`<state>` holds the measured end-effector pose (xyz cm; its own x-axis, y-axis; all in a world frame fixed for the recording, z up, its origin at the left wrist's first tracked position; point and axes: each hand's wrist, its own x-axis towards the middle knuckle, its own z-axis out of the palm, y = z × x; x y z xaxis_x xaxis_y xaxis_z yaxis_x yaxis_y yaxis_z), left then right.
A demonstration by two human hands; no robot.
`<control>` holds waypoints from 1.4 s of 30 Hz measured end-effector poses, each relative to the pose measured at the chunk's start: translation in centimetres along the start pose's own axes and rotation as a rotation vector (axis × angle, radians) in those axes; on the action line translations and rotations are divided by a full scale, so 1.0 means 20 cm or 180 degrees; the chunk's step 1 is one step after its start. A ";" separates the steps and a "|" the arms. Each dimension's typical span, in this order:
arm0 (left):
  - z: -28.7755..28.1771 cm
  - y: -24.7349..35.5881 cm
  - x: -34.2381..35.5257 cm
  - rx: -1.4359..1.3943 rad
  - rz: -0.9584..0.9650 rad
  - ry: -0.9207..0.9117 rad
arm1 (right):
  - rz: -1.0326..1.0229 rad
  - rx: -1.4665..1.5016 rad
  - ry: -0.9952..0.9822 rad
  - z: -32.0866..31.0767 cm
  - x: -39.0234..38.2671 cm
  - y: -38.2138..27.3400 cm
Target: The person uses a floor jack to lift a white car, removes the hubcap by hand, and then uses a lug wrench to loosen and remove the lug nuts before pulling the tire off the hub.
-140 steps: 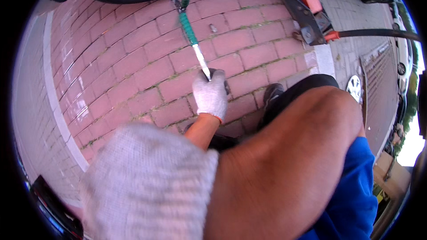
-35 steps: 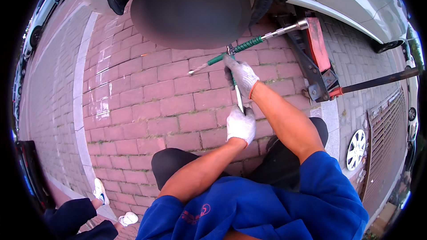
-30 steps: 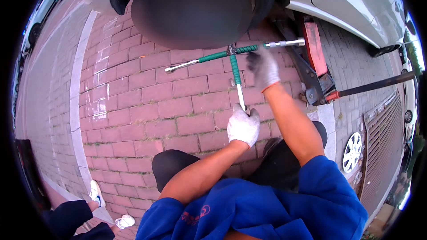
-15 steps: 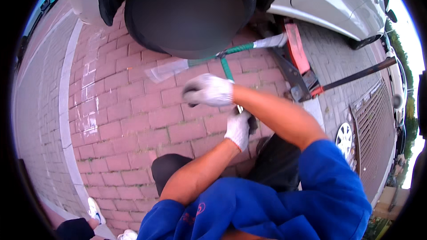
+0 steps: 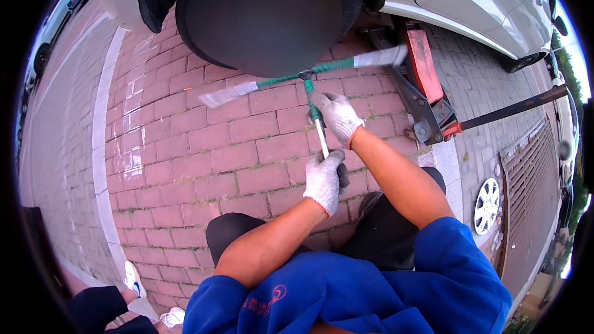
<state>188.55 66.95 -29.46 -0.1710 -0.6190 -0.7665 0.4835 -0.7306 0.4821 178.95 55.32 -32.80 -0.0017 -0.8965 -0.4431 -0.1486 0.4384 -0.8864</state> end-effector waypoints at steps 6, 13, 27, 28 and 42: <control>0.01 0.02 0.02 0.0129 -0.0088 0.0159 | 0.0437 0.1023 -0.0428 0.13 0.04 -0.01; 0.04 0.02 0.03 0.0017 -0.0095 -0.0073 | 0.0585 0.1982 -0.0349 0.11 0.11 0.00; -0.02 -0.01 0.01 0.0243 0.0137 -0.0108 | -0.1324 0.1206 0.1711 0.11 0.00 -0.41; 0.01 -0.04 0.02 0.0316 0.0209 -0.0154 | -0.1128 -0.0481 0.0875 0.21 0.02 -0.35; -0.05 -0.05 0.07 0.0314 0.0022 -0.0306 | -0.1322 -0.1827 0.1271 0.00 -0.18 -0.15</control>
<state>188.72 67.14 -31.40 -0.2518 -0.6455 -0.7211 0.3990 -0.7481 0.5303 179.50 57.23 -28.51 -0.1714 -0.9816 0.0840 -0.6984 0.0609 -0.7131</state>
